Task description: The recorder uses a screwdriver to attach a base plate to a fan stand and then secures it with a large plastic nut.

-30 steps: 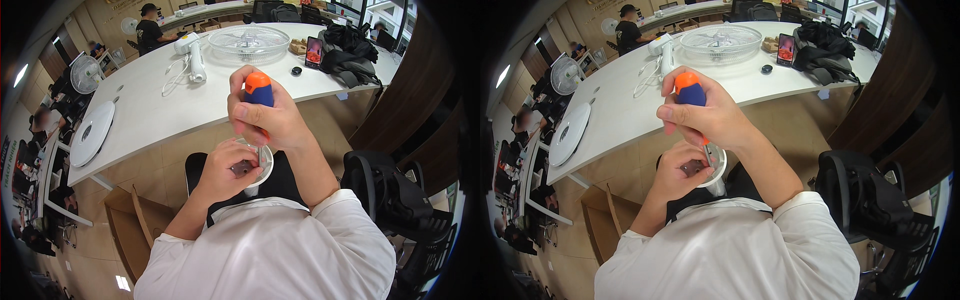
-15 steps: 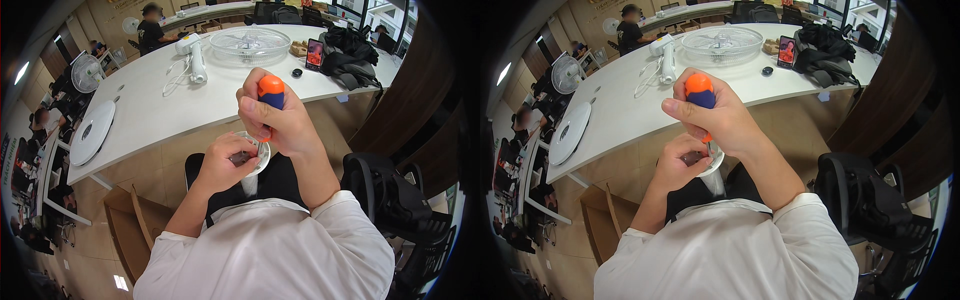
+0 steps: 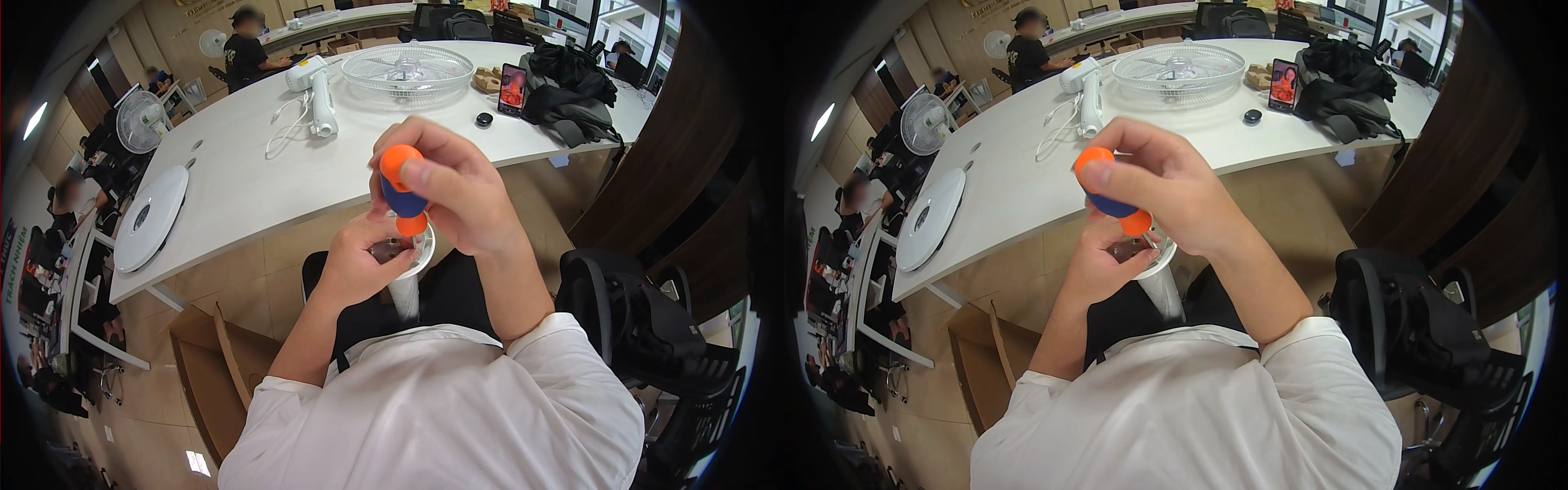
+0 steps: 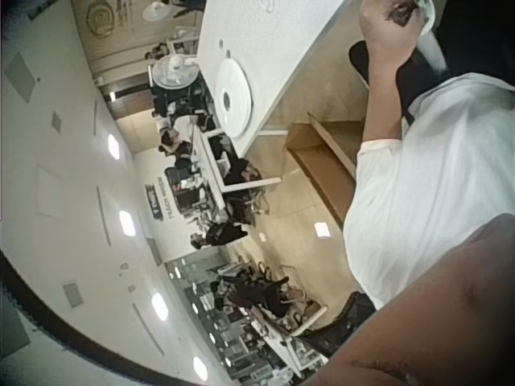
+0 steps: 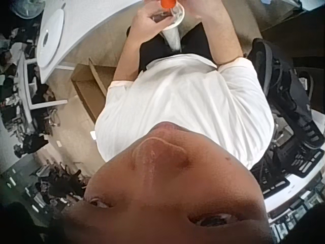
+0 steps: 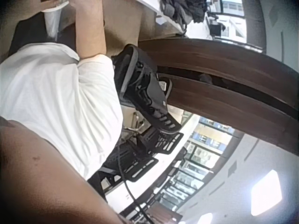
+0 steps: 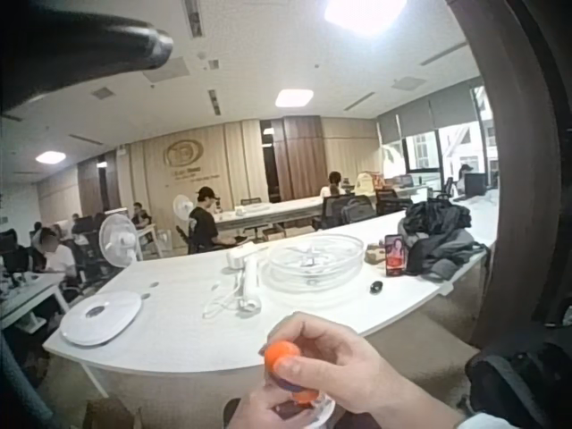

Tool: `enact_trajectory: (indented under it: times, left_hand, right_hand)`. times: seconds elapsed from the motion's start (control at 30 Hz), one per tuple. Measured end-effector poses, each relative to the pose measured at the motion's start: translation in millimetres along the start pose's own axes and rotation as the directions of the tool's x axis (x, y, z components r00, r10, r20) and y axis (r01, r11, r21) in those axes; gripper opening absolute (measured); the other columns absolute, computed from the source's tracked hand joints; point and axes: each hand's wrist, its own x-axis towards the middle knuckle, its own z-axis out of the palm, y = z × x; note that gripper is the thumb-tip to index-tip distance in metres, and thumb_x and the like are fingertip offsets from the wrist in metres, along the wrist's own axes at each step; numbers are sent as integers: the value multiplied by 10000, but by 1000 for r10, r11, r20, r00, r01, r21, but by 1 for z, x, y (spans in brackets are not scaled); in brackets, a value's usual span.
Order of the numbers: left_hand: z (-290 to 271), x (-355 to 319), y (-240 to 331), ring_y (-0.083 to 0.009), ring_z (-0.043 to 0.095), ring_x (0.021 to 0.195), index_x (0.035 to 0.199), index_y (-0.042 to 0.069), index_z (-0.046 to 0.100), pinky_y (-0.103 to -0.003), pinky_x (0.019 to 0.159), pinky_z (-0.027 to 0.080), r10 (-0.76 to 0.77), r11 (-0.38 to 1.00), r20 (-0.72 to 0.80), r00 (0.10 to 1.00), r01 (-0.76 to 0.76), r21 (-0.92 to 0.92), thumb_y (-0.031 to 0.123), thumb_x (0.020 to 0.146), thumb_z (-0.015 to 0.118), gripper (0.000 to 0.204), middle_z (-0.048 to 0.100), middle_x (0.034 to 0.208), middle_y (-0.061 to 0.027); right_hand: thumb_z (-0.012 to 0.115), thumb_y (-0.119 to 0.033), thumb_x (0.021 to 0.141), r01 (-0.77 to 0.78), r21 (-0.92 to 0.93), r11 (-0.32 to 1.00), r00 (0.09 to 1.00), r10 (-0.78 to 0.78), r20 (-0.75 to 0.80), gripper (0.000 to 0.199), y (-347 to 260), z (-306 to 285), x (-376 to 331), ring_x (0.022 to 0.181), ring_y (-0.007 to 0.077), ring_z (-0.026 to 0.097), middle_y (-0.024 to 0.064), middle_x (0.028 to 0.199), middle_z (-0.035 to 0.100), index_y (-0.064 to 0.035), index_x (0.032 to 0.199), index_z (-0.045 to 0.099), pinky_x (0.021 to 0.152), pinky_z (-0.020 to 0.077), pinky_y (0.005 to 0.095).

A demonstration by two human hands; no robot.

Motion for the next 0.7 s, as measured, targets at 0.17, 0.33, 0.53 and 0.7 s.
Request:
enact_trajectory:
  times: [0.17,0.33,0.53,0.7]
  left_hand:
    - [-5,0,0,-205,651,838,957,71,765,-343,771,523,22,997,31,999,-24,69,76,810,852,171,750,875,-32]
    - [-5,-1,2,-223,645,837,949,70,762,-349,790,517,26,998,44,999,-28,55,78,821,850,155,759,904,-42]
    - [0,0,10,-246,675,866,928,72,753,-369,843,522,149,977,66,987,-157,145,77,823,848,141,759,917,-45]
    - [0,-3,10,-252,684,879,921,80,750,-378,858,521,120,978,78,990,-132,160,89,835,841,126,761,933,-41]
  right_hand:
    - [697,-221,1001,45,36,998,993,-41,-111,256,1,-1,7,697,202,682,160,919,681,-50,1042,511,648,571,322]
    - [720,-193,981,-65,110,992,992,76,-104,307,-4,-6,10,538,160,622,178,844,705,-85,1051,441,529,524,270]
    - [755,-136,951,70,-111,991,994,-79,-81,291,7,-6,15,519,107,598,62,777,663,-81,1044,485,475,450,236]
    - [724,-179,965,-40,154,987,997,30,69,289,-1,-4,16,495,125,551,39,663,544,-79,1023,458,455,421,259]
